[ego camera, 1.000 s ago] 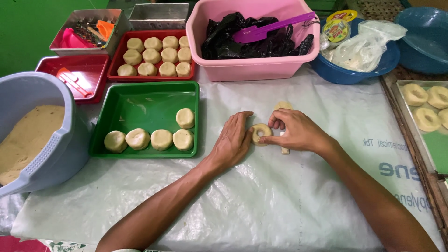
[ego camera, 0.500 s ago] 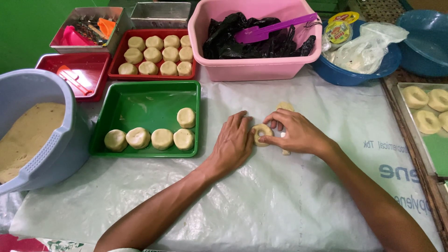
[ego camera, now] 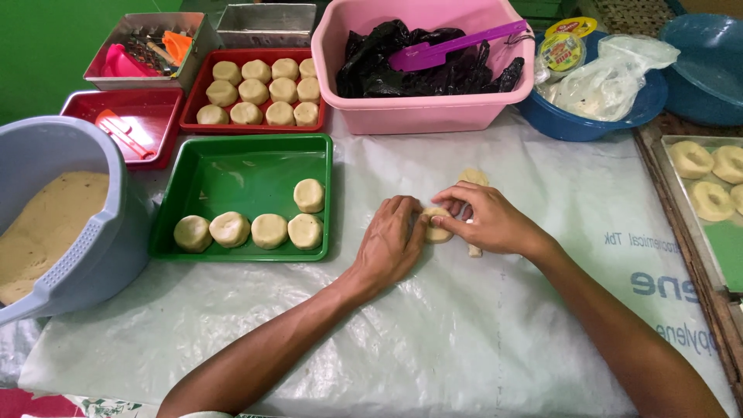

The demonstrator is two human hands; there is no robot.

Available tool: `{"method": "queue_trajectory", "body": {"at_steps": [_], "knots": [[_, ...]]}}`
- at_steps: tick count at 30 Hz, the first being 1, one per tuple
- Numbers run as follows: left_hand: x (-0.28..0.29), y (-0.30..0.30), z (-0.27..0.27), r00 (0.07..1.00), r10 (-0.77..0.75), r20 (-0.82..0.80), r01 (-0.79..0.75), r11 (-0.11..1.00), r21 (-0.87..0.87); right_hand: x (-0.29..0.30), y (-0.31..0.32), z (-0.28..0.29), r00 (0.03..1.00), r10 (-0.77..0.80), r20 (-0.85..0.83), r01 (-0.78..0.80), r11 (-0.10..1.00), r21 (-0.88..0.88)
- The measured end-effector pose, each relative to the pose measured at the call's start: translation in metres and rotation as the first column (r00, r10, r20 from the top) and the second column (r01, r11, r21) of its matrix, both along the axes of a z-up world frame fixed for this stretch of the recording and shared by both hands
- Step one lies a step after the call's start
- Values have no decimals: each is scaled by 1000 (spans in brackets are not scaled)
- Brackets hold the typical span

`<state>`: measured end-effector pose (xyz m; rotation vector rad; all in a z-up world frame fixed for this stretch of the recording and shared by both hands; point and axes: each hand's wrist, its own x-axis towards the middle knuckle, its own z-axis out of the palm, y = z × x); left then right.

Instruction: The recorder is shaping dough and using a small cutter to make donut shapes on a kitchen workbench.

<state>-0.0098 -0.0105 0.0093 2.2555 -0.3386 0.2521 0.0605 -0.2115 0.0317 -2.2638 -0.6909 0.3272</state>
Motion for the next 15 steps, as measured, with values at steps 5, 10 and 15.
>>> {"method": "queue_trajectory", "body": {"at_steps": [5,10,15], "knots": [[2,1,-13,998,-10,-64,1,990,-140,-2,2,3,1000,-7,-8,7,1000,-13],[-2,3,3,994,-76,-73,54,962,-268,-5,-2,11,986,9,-168,4,997,77],[-1,15,5,971,-224,-86,212,968,-132,-4,-5,21,946,82,-313,-30,986,167]]}}
